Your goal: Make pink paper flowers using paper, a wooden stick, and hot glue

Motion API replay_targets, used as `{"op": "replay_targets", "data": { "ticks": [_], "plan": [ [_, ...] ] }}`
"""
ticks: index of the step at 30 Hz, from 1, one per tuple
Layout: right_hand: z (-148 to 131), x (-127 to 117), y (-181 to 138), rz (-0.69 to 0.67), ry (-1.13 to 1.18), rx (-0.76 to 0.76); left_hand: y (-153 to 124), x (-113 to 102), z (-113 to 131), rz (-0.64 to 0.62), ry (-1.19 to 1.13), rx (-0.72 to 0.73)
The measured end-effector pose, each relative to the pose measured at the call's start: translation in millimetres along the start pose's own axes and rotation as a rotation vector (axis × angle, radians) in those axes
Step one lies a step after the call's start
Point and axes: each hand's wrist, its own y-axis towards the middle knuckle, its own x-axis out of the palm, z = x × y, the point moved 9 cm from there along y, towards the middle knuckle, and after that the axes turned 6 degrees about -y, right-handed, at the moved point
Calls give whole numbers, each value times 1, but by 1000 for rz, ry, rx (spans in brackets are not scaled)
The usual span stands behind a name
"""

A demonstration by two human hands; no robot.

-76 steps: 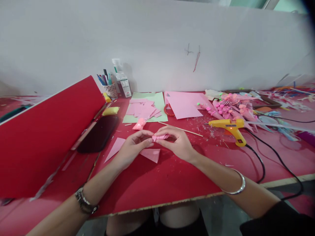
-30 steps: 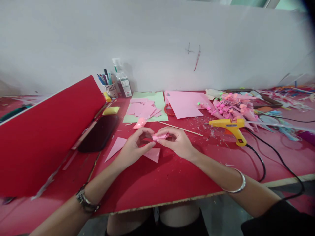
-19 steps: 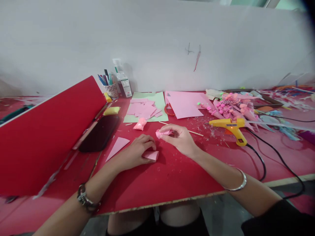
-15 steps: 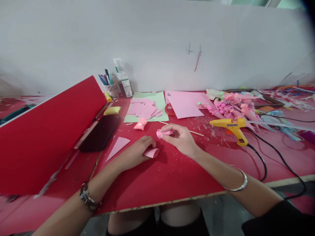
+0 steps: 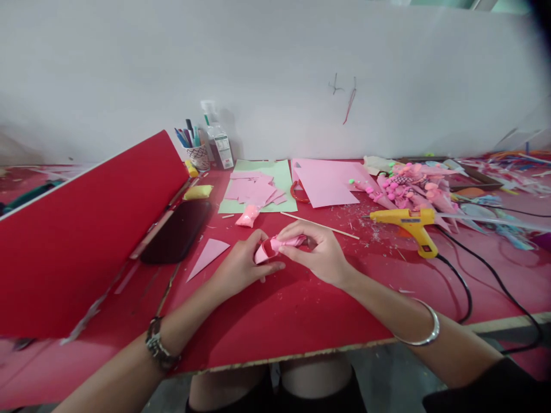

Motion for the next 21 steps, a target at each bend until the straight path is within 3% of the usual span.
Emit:
{"op": "replay_targets", "data": {
  "ticks": [21],
  "plan": [
    [-9, 8, -3, -101, -253, -127, -1, -2, 2, 25, 80, 32]
  ]
}}
